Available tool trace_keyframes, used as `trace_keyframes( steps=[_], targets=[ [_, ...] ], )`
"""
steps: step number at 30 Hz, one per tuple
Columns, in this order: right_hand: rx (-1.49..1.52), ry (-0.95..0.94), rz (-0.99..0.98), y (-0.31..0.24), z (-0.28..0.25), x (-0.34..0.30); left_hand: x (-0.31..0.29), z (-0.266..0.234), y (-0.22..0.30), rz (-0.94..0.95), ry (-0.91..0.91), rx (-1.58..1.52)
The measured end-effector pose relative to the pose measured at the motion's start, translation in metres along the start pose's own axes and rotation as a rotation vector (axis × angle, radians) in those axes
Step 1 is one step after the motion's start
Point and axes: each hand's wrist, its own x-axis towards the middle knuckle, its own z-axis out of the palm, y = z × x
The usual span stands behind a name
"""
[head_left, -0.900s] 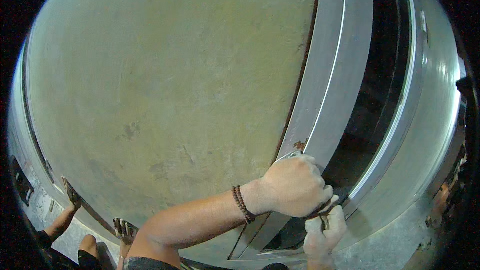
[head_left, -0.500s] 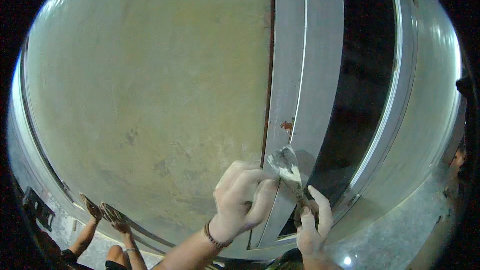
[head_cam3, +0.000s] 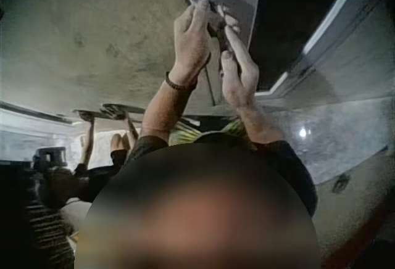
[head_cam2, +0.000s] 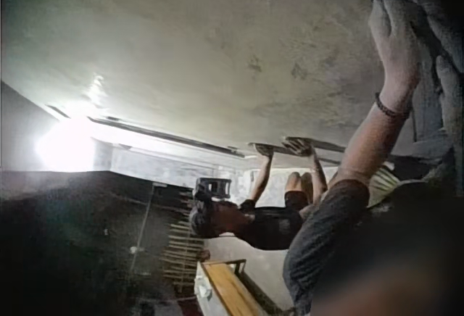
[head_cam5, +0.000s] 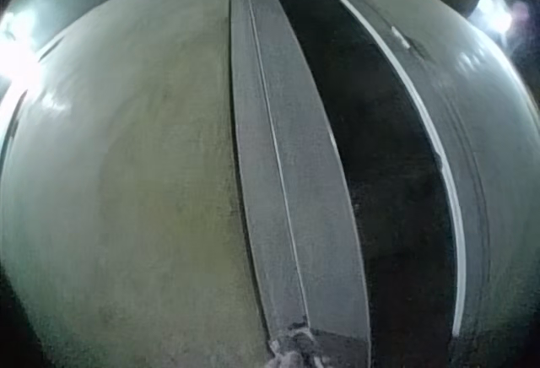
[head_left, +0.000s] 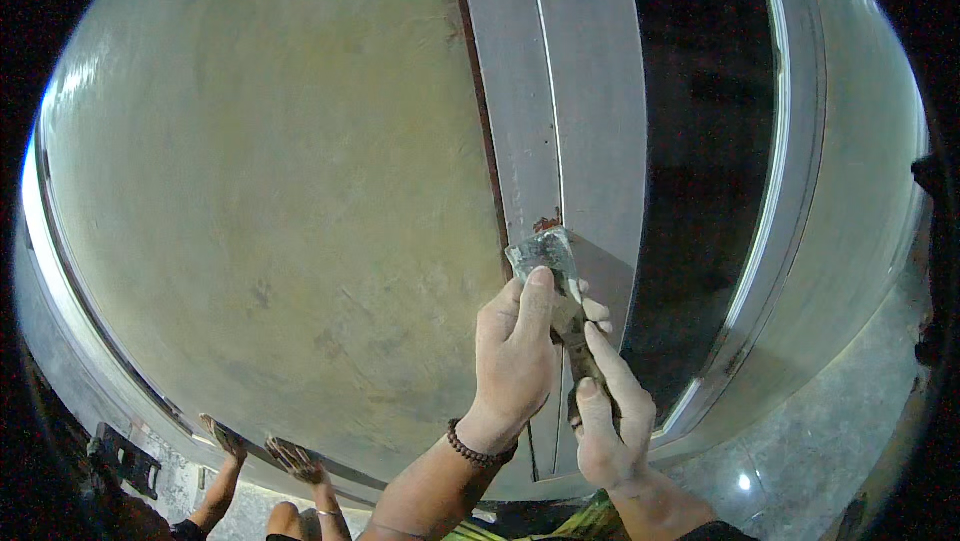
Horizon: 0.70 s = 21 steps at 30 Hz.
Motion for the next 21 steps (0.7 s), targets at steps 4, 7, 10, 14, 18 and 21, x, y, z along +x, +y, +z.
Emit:
trace_keyframes(
  steps=[4, 7, 10, 14, 18, 21],
  targets=[
    [0.040, -0.040, 0.092, -0.007, 0.001, 0.001, 0.003, -0.003, 0.005, 0.088, 0.030, 0.114],
    [0.029, -0.051, 0.142, -0.008, 0.003, 0.001, 0.004, -0.004, 0.007, 0.057, 0.036, 0.146],
    [0.025, -0.017, -0.053, -0.006, 0.004, 0.001, 0.004, -0.002, 0.008, 0.068, 0.042, 0.189],
    [0.179, -0.010, 0.115, -0.006, 0.007, -0.003, 0.003, 0.001, 0.009, 0.088, 0.048, 0.195],
    [0.148, 0.004, -0.042, -0.006, 0.010, 0.000, 0.004, 0.004, 0.009, 0.060, 0.107, 0.234],
    [0.132, 0.001, -0.023, -0.007, 0.010, 0.003, 0.006, 0.004, 0.011, 0.164, 0.035, 0.133]
  ],
)
